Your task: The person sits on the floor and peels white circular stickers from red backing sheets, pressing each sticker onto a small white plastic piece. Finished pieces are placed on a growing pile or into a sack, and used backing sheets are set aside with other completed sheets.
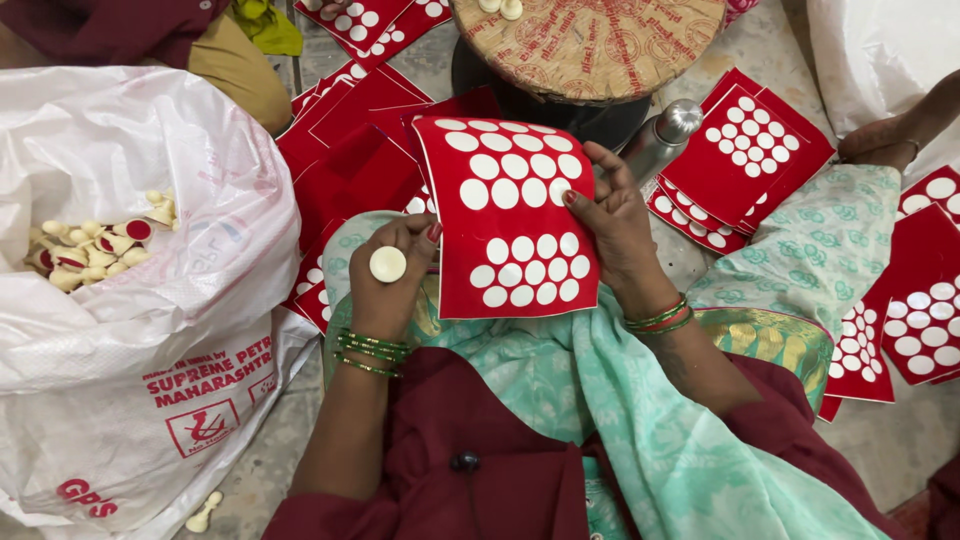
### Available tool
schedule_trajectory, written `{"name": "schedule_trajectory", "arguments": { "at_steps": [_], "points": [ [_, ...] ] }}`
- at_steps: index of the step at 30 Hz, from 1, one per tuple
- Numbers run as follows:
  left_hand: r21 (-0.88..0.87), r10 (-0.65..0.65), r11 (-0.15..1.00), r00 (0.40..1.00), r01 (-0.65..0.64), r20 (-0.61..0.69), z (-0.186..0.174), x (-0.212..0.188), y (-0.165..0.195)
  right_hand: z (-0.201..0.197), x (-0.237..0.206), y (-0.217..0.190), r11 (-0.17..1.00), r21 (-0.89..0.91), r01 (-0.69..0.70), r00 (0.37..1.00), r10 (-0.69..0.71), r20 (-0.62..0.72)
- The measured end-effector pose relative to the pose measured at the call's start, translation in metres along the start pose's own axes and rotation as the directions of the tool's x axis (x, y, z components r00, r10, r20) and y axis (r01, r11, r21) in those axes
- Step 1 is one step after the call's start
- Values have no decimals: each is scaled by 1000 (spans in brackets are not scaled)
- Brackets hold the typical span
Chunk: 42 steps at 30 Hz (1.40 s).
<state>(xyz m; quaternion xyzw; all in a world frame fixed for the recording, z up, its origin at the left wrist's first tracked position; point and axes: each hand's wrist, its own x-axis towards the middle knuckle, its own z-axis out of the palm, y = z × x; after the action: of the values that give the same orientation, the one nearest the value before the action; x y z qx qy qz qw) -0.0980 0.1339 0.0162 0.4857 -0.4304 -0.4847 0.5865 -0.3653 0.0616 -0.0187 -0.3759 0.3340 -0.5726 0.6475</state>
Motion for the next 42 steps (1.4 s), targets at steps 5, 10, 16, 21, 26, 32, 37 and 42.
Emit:
{"name": "schedule_trajectory", "arguments": {
  "at_steps": [5,10,16,21,26,32,37,42],
  "points": [
    [5,57,998,996,-58,66,-2,-4,4,0,-1,0,985,-153,82,996,-84,-10],
    [208,22,978,997,-36,69,4,-8,4,7,-6,-3,967,-201,154,988,-148,42],
    [270,55,961,998,-63,38,5,-3,-8,29,-14,-18,509,-750,423,877,-438,197],
    [222,50,974,999,-52,13,13,-3,-16,54,-41,-26,238,-735,635,748,-427,508],
    [208,92,972,991,-111,99,23,-4,-21,66,-48,-22,414,-724,552,832,-217,511],
    [167,42,984,986,-70,161,21,-6,-22,58,-47,-9,655,-669,351,918,-101,383],
    [61,70,995,978,-83,197,25,-8,-24,51,-46,2,765,-605,221,944,-10,331],
    [184,129,970,977,-160,169,25,-13,-23,46,-48,7,792,-566,228,933,-13,359]
  ]
}}
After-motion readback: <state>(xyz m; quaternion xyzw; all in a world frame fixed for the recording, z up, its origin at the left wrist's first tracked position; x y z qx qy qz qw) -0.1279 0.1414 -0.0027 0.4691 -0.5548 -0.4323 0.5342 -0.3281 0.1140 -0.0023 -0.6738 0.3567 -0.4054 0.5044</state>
